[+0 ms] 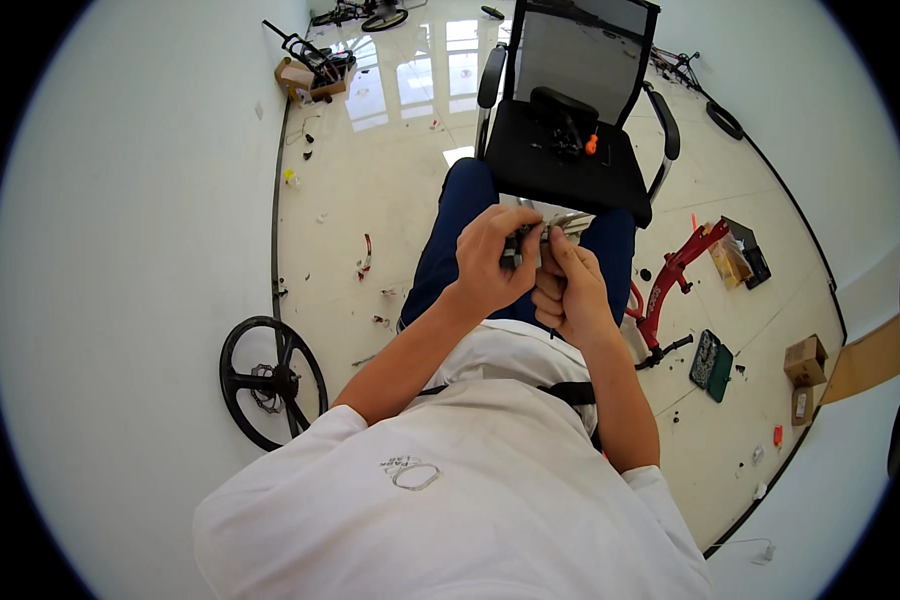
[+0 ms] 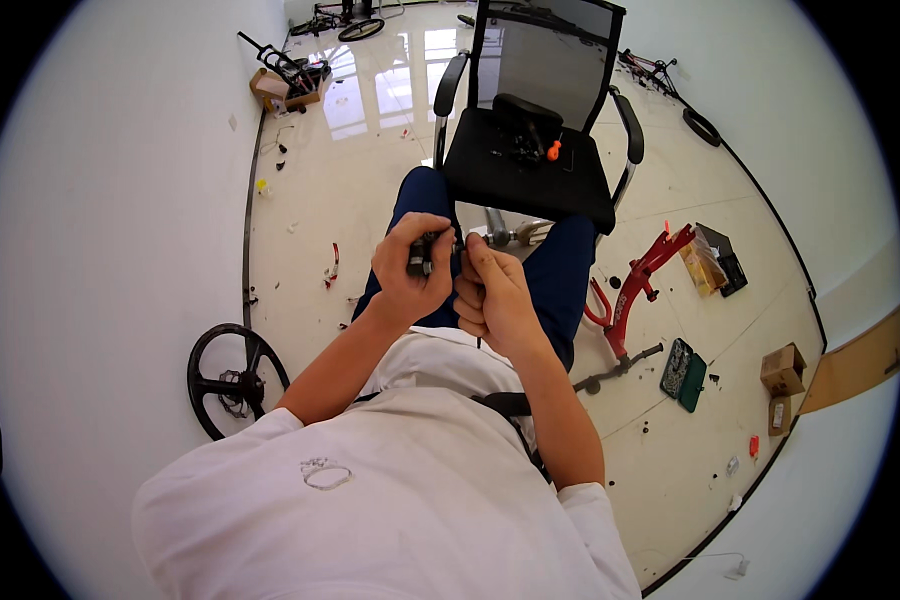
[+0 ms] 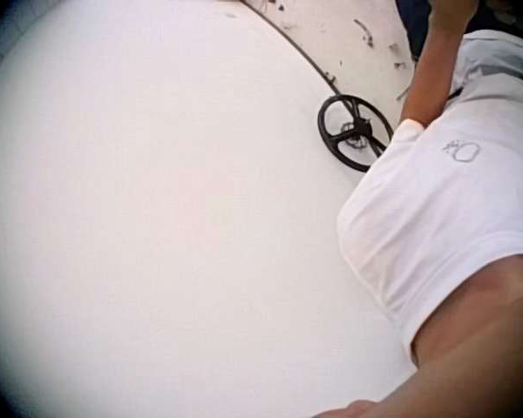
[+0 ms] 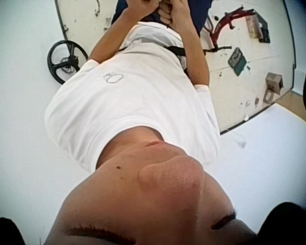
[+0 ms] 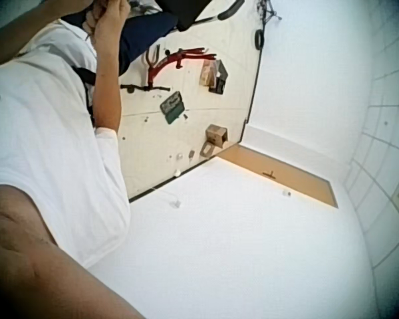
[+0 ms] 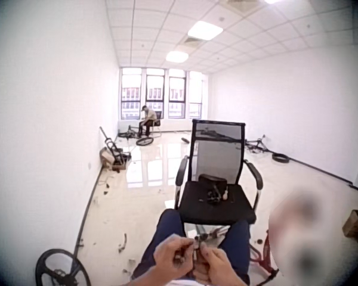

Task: The person sits on a chair and uses a screwdriver to assemble small bicycle parts held in their hands. They repeatedly turn and adjust the components while seated, with bicycle parts and tools scattered on the floor around them.

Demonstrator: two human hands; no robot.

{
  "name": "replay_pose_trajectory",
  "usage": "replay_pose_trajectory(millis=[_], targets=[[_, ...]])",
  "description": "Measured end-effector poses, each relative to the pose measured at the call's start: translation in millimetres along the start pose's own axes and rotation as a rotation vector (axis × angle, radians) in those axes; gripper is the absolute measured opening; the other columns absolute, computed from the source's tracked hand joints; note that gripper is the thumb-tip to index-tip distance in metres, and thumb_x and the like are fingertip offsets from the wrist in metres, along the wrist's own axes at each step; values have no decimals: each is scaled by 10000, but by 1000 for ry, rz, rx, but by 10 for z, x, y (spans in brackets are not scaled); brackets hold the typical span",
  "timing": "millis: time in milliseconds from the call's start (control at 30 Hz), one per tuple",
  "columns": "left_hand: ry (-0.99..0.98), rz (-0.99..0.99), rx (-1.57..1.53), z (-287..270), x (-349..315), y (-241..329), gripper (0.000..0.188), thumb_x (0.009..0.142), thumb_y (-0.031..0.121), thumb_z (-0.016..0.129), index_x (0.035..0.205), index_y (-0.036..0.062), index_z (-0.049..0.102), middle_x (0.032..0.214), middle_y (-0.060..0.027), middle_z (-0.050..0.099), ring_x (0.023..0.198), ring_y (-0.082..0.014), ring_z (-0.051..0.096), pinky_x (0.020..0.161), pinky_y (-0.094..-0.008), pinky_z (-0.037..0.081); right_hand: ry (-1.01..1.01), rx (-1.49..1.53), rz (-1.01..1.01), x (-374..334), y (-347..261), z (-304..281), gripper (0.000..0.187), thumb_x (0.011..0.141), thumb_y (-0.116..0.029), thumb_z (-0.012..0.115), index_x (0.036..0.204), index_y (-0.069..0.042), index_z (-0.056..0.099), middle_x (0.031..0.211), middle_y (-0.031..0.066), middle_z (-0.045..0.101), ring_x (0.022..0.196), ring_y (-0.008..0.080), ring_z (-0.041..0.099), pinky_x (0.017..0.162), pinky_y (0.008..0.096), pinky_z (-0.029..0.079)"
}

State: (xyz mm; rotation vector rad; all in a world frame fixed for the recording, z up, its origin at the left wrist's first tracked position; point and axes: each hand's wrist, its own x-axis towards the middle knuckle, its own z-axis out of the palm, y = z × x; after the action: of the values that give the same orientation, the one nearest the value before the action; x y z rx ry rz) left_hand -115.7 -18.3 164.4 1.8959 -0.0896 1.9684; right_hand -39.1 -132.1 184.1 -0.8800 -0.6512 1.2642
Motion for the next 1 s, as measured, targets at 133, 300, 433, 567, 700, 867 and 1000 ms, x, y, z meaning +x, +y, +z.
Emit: replay_pose_trajectory(millis=[133,300,433,567,700,867,1000], targets=[[-196,235,10,-109,42,-74,305,678,-68,658,956,38,594,698,-51,566,546,-186,526,496,-284,414,85,69,159,-44,-40,39,442,986,-448,441,658,-180,317,505,-74,216,378,47,179,348,222,113],[-512,475,56,-220,163,-148,274,635,44,696,901,72,635,631,-8,422,555,-165,466,517,-286,357,138,220,414,-76,8,-10,453,980,-441,444,633,-201,280,511,-85,200,379,46,174,342,223,114],[-582,636,78,-270,227,-119,202,696,1,653,868,100,619,615,1,354,540,-146,413,516,-275,336,124,315,533,-44,82,-82,476,976,-461,444,605,-209,285,509,-90,206,374,48,182,340,218,121],[-717,790,17,-256,348,-73,206,714,43,667,878,134,582,666,10,386,586,-126,451,509,-260,327,204,360,547,-140,40,-21,371,985,-341,389,646,-192,393,469,-89,280,324,45,189,294,206,135],[-775,834,-1,-217,464,-63,194,714,115,661,893,127,588,676,14,440,589,-128,466,520,-263,331,156,264,494,-151,78,-103,327,999,-379,377,717,-214,396,529,-95,275,382,40,211,342,205,138],[-710,696,79,-168,344,-150,215,659,135,693,845,85,597,689,-8,507,584,-147,483,508,-275,345,258,148,291,-100,109,19,239,956,-223,347,731,-180,414,533,-79,295,379,50,214,345,225,135],[-620,549,-17,-102,274,-195,218,637,143,720,796,66,592,669,-33,501,562,-183,513,520,-291,408,259,89,263,1,179,-48,262,956,-229,349,709,-173,412,533,-70,323,370,51,221,340,229,138]])
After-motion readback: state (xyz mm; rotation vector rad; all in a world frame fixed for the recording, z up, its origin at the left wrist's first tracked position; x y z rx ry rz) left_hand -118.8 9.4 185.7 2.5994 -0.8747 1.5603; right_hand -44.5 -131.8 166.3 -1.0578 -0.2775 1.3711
